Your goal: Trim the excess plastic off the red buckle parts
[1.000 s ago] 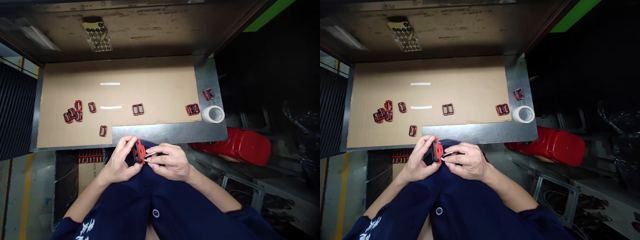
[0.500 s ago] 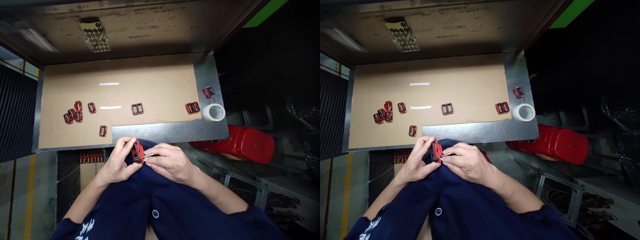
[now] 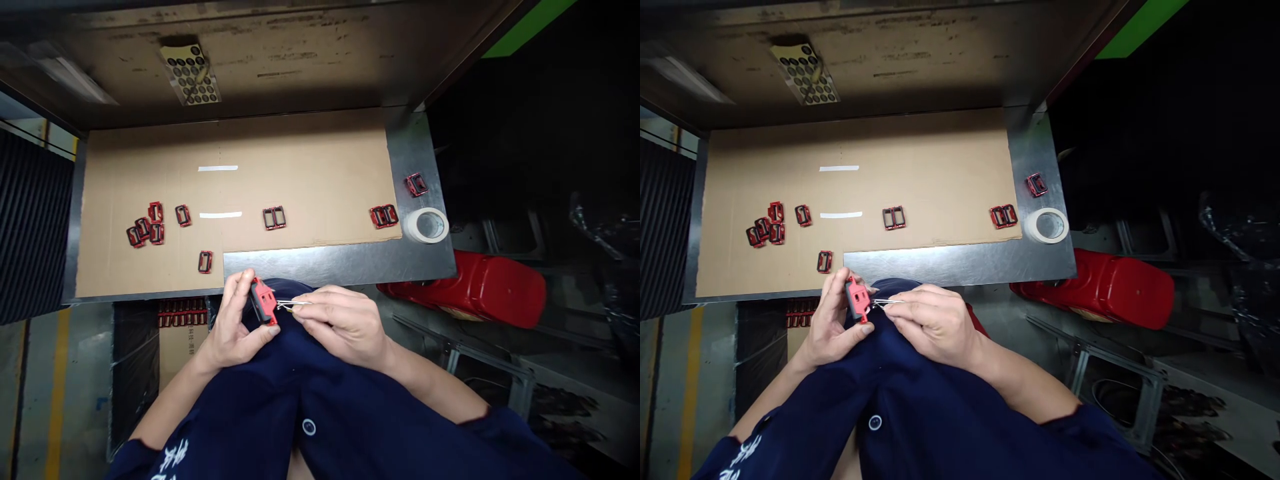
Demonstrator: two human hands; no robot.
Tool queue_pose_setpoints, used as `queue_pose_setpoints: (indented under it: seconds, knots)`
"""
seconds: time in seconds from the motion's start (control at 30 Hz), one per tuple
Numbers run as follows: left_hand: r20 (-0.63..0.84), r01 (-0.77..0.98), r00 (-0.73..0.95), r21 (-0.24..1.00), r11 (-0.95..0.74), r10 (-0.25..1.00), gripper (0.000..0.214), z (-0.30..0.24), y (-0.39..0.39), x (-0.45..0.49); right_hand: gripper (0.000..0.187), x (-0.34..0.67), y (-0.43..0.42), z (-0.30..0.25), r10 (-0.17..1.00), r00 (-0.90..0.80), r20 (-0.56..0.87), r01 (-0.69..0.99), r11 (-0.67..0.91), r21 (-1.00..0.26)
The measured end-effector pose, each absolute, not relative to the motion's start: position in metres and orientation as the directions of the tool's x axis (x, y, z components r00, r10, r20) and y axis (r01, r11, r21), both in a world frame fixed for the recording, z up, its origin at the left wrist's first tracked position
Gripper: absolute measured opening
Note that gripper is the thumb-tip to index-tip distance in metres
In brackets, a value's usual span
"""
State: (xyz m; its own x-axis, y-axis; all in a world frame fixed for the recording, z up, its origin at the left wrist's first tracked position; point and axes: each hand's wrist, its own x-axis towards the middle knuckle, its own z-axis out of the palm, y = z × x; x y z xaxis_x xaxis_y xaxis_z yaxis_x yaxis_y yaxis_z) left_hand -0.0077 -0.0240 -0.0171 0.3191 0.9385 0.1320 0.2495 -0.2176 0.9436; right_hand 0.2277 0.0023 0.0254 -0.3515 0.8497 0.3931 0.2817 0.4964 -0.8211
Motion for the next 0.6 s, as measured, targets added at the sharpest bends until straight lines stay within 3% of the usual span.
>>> queue_pose_setpoints:
  seconds: [0.13, 0.23, 0.43, 0.6]
  knots:
    - [0.219, 0.060, 0.167, 0.971, -0.232, 0.961, 0.074, -0.017, -0.024, -0.006, 0.017, 0.230, 0.011, -0.014, 0.970, -0.184, 0.161, 0.352, 0.218, -0.911]
    - [0.236, 0.037, 0.113, 0.970, -0.241, 0.965, 0.070, -0.011, -0.022, -0.004, 0.028, 0.231, 0.024, -0.069, 0.986, -0.163, -0.037, 0.478, 0.046, -0.877]
    - [0.224, 0.061, 0.099, 0.971, -0.231, 0.970, 0.065, -0.009, -0.023, -0.003, 0.021, 0.230, 0.039, -0.153, 0.956, -0.263, -0.133, 0.592, 0.051, -0.804]
    - [0.270, 0.068, 0.081, 0.959, -0.275, 0.960, 0.067, -0.014, -0.025, -0.004, 0.027, 0.226, 0.043, -0.149, 0.947, -0.280, -0.158, 0.595, 0.042, -0.803]
